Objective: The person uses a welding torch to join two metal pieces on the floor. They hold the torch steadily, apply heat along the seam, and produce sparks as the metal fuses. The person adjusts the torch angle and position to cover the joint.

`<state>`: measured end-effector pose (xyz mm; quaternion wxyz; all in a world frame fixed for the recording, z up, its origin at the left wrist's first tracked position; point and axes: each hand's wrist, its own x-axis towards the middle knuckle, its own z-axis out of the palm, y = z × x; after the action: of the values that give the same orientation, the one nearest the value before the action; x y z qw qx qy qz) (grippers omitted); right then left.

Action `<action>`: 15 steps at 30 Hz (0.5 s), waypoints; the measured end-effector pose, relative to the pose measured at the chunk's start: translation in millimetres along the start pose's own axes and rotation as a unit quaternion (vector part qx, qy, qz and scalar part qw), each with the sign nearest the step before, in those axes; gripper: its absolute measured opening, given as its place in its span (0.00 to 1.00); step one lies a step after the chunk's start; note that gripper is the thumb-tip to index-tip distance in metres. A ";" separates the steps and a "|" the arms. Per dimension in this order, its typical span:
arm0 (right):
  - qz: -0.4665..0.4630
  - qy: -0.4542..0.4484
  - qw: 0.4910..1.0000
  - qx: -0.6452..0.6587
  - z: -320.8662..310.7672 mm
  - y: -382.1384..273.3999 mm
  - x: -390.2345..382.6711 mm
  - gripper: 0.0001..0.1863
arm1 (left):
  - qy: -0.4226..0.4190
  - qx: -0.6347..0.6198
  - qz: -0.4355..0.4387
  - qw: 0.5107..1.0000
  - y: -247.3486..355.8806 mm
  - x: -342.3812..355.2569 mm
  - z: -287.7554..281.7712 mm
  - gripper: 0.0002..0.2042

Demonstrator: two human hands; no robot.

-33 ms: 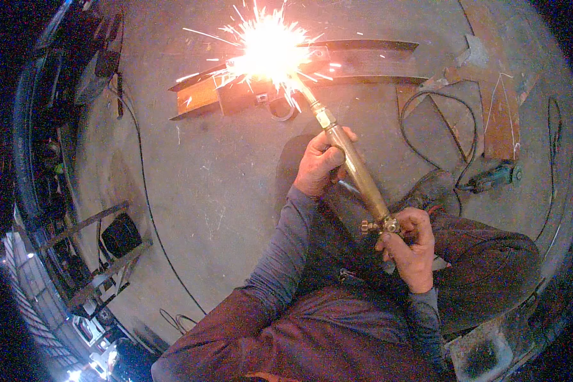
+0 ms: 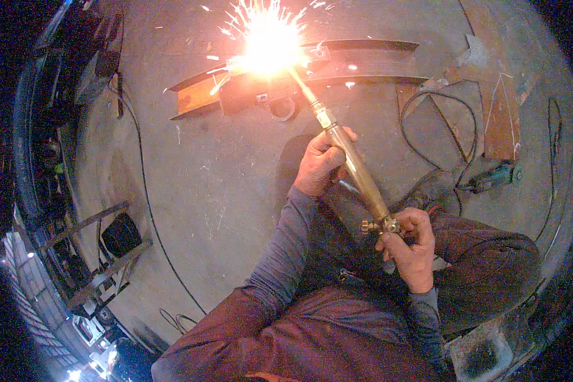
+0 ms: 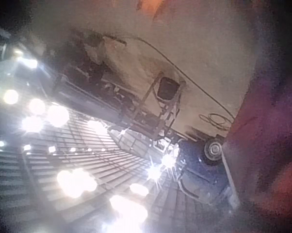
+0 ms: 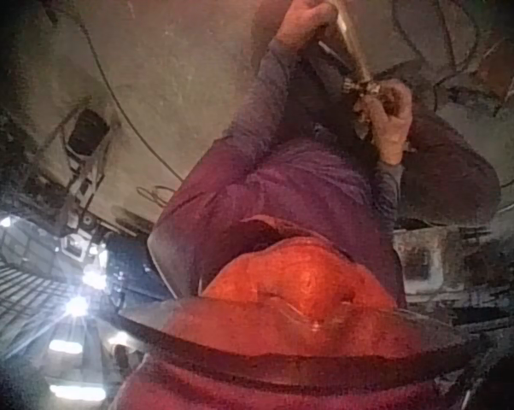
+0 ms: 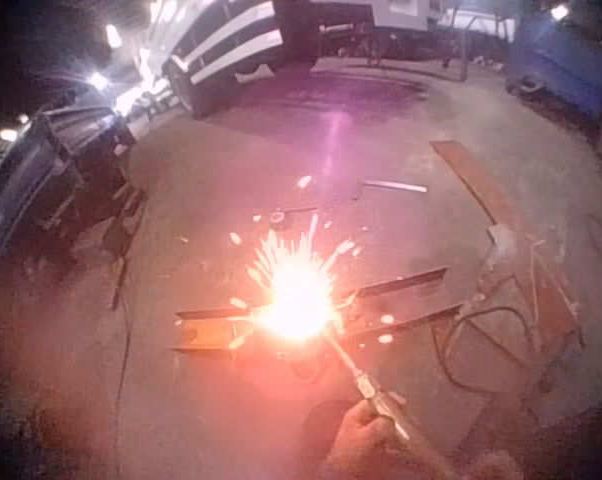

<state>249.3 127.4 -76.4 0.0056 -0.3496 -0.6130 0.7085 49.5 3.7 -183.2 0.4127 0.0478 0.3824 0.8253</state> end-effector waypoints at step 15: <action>0.004 0.002 0.999 0.034 2.4 0.2 3.9 0.18 | -0.001 -0.003 -0.017 1.000 -0.9 5.1 -2.4 0.22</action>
<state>245.2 126.9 -78.4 0.0158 -0.3528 -0.5875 0.7281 45.8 6.3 -186.7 0.4271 0.0413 0.3802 0.8193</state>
